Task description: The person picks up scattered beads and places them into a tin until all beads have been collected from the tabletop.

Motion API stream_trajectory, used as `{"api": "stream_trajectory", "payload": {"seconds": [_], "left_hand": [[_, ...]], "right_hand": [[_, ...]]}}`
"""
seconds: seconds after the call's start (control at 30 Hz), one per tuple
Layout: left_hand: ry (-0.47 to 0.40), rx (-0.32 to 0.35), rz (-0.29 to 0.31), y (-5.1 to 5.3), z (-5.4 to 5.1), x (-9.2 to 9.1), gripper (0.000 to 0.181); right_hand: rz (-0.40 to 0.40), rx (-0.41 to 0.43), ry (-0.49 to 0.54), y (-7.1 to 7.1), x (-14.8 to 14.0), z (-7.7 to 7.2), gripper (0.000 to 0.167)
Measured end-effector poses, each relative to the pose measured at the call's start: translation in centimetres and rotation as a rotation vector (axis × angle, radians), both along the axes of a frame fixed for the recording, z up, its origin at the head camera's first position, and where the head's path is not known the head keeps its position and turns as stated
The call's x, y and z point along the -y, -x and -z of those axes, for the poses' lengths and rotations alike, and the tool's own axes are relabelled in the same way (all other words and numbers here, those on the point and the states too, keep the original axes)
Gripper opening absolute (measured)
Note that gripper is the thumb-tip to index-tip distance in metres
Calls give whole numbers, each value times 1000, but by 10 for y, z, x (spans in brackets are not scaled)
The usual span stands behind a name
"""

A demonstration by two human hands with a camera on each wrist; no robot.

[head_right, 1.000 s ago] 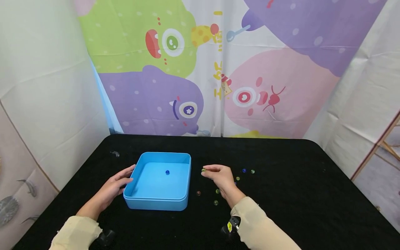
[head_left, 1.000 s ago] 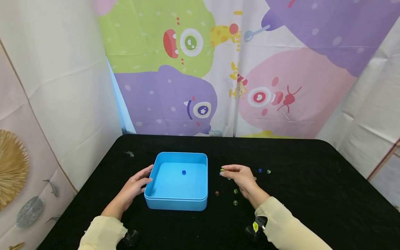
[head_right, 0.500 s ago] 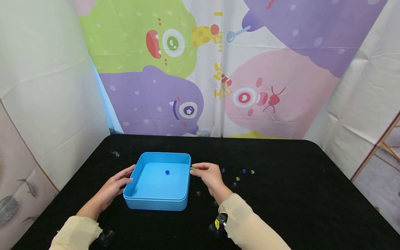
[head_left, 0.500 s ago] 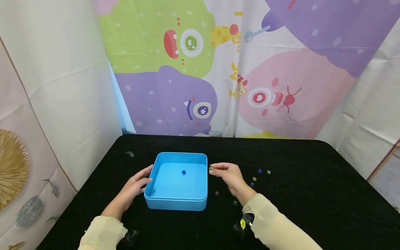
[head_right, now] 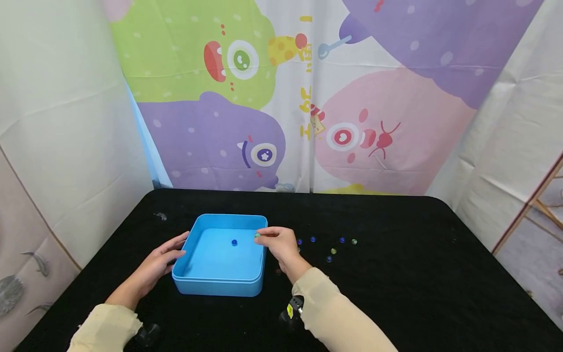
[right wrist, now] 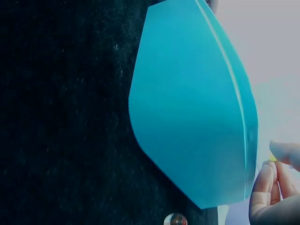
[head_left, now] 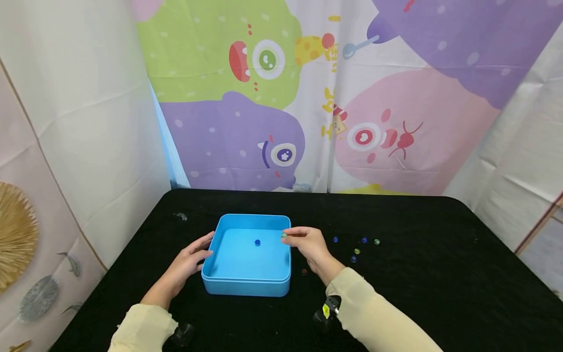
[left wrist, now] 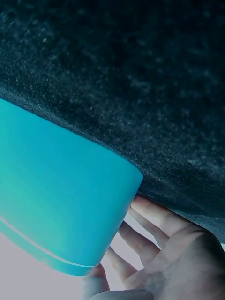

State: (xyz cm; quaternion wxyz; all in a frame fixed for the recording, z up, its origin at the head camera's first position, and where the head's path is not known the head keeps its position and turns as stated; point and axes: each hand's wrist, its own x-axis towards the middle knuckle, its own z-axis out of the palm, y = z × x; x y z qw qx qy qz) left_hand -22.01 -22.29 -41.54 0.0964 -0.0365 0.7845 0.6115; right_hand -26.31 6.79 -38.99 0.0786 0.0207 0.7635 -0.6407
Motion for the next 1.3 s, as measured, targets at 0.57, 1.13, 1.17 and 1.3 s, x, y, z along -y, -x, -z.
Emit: {"api": "stream_trajectory", "payload": {"seconds": [0.57, 1.13, 1.17, 1.3], "left_hand": [[0, 6, -1, 0, -2, -2, 55], [2, 8, 9, -2, -2, -1, 57], [2, 8, 10, -2, -2, -1, 57], [-1, 7, 17, -2, -2, -1, 57]], "right_hand": [[3, -3, -9, 3, 23, -7, 19], [33, 7, -33, 4, 41, -9, 18], [35, 7, -33, 4, 41, -9, 18], [57, -2, -28, 5, 41, -9, 19]]}}
